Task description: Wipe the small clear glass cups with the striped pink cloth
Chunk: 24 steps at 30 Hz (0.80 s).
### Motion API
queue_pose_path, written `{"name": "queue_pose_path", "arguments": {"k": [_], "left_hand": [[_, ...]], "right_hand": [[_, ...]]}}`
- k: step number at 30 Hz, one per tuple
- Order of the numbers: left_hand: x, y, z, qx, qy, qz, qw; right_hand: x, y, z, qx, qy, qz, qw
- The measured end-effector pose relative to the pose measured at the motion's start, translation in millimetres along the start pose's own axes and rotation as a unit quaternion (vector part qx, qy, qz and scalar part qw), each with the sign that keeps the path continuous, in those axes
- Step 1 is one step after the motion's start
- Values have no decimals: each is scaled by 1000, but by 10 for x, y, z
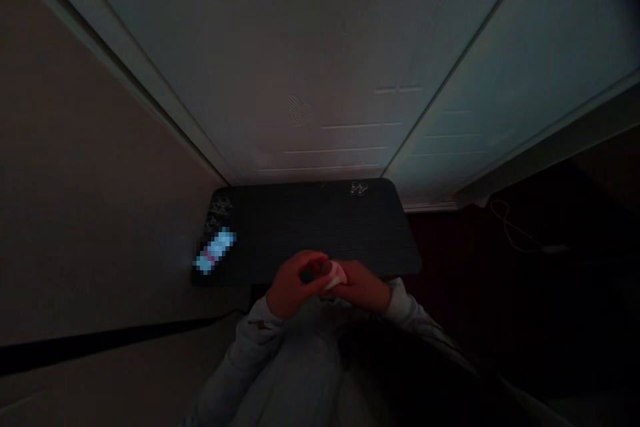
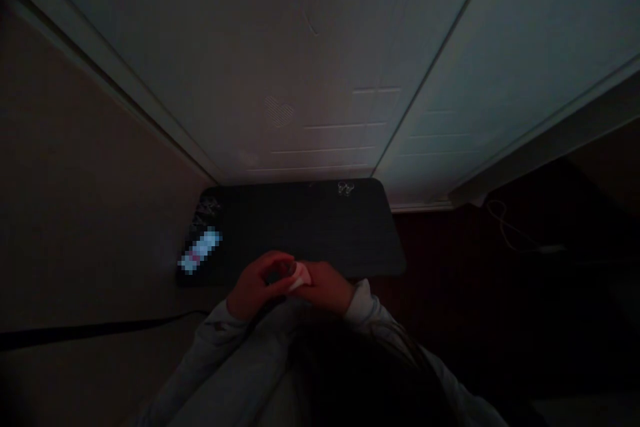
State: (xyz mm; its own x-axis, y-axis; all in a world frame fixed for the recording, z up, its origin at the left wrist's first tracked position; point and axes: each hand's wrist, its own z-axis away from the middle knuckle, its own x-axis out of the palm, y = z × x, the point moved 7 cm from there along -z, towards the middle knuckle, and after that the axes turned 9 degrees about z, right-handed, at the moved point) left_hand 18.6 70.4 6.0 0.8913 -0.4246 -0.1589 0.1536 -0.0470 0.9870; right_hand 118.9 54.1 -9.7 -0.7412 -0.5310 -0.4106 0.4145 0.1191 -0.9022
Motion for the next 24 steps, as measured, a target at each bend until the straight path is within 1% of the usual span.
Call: {"name": "queue_pose_path", "arguments": {"k": [2, 4, 7, 9, 11, 13, 19, 21, 24], "left_hand": [[-11, -72, 2, -32, 12, 38, 999], [-31, -147, 6, -65, 33, 79, 994], [-97, -230, 18, -99, 86, 113, 985], [-142, -263, 25, -109, 121, 127, 978], [-161, -285, 28, -117, 143, 147, 972], [-160, -297, 28, -120, 157, 166, 966], [-90, -291, 39, -111, 146, 190, 964], [-87, -278, 47, -102, 142, 174, 969], [-89, -237, 37, -81, 123, 121, 982]], "right_hand": [[-30, 20, 8, 7, 24, 34, 999], [-85, 18, 29, 0, 67, 54, 996], [-174, -36, 87, -43, 134, 84, 986], [-201, -89, 122, -73, 158, 116, 978], [-194, -134, 135, -93, 164, 143, 972], [-175, -149, 122, -95, 168, 154, 969], [-129, -44, 16, -44, 182, 179, 966], [-113, -13, -16, -30, 165, 201, 965], [-61, 8, -48, -14, 110, 245, 963]]}}
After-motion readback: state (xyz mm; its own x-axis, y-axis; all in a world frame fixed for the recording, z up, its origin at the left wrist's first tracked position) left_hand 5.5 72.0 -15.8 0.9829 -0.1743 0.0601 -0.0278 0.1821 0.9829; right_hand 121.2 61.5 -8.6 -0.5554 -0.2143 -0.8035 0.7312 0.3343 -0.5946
